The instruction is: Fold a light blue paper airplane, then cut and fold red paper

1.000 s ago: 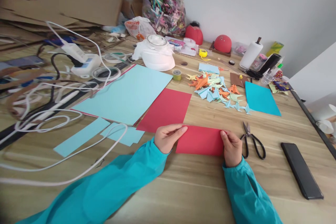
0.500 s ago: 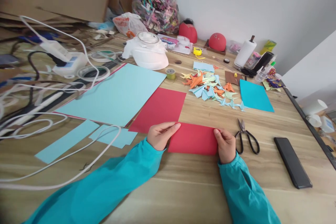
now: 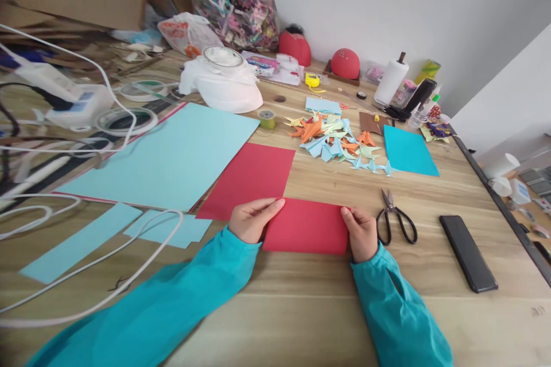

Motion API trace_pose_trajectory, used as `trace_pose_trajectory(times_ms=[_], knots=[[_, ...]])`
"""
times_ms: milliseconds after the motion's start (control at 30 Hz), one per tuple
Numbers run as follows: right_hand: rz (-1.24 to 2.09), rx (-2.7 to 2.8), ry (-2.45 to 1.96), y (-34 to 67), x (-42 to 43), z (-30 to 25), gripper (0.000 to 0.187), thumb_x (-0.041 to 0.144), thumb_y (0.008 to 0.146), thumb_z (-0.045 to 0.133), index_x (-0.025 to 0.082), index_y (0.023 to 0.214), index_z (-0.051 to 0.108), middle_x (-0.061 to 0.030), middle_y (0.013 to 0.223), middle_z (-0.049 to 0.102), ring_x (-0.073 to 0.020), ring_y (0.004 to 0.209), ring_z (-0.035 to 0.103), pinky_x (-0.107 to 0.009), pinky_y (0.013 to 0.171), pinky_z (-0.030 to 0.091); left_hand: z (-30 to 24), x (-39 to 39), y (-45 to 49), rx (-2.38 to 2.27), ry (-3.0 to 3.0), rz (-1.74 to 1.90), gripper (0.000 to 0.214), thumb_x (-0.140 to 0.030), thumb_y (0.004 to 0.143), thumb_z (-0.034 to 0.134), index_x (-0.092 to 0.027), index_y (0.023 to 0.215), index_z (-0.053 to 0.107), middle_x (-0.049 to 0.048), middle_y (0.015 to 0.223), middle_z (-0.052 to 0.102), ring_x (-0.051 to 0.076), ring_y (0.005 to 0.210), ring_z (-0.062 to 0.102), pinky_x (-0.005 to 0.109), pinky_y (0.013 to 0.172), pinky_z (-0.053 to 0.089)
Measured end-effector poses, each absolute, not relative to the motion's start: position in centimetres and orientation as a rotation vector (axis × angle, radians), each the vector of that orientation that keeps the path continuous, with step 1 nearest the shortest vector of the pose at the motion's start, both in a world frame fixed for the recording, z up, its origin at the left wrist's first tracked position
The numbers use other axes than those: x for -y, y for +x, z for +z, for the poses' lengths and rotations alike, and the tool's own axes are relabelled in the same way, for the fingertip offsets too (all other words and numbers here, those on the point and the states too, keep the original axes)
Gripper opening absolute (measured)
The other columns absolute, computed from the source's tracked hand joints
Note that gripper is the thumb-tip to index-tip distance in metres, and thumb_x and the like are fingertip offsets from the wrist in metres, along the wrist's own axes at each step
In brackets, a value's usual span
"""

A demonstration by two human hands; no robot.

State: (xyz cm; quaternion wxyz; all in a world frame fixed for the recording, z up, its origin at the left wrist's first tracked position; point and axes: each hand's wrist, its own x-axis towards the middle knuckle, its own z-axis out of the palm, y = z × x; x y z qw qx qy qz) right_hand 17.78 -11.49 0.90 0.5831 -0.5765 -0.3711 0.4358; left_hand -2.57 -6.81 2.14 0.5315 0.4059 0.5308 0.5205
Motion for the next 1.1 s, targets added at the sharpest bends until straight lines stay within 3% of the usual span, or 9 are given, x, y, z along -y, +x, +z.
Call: trace_pose_trajectory(times_ms=[300,533,1100], knots=[[1.113,0.764,-1.296,17.6,11.6,0.9,0.021,0.038,0.069,0.069,0.018,0.07,0.07,0.0011,0.059,0.064,-0.0129,0.054,0.055,-0.024,0.05,0.042,2.1,6.8,-2.6,-1.258,0.994,1.25,0.029,-0.039,0.056,0.073,-0.014,0.07,0.072,0.005,0.069,0.072,0.021,0.067,0.065,0.031,0.06,0.054],[0.991,0.838,-1.384,18.0,11.5,1.1,0.022,0.036,0.064,0.073,0.016,0.071,0.069,-0.0006,0.064,0.065,-0.0123,0.057,0.055,-0.024,0.053,0.042,2.1,6.7,-2.8,-1.278,1.069,1.244,0.023,-0.037,0.058,0.072,-0.015,0.067,0.072,0.0036,0.065,0.071,0.02,0.065,0.064,0.029,0.057,0.053],[1.147,1.436,-1.512,17.9,12.0,2.8,0.023,0.039,0.072,0.065,0.016,0.072,0.069,-0.0049,0.069,0.068,-0.015,0.062,0.059,-0.024,0.055,0.046,2.5,8.1,-2.4,-1.101,1.313,1.034,0.021,-0.034,0.067,0.065,-0.014,0.065,0.07,0.0038,0.062,0.069,0.017,0.058,0.062,0.024,0.052,0.048]])
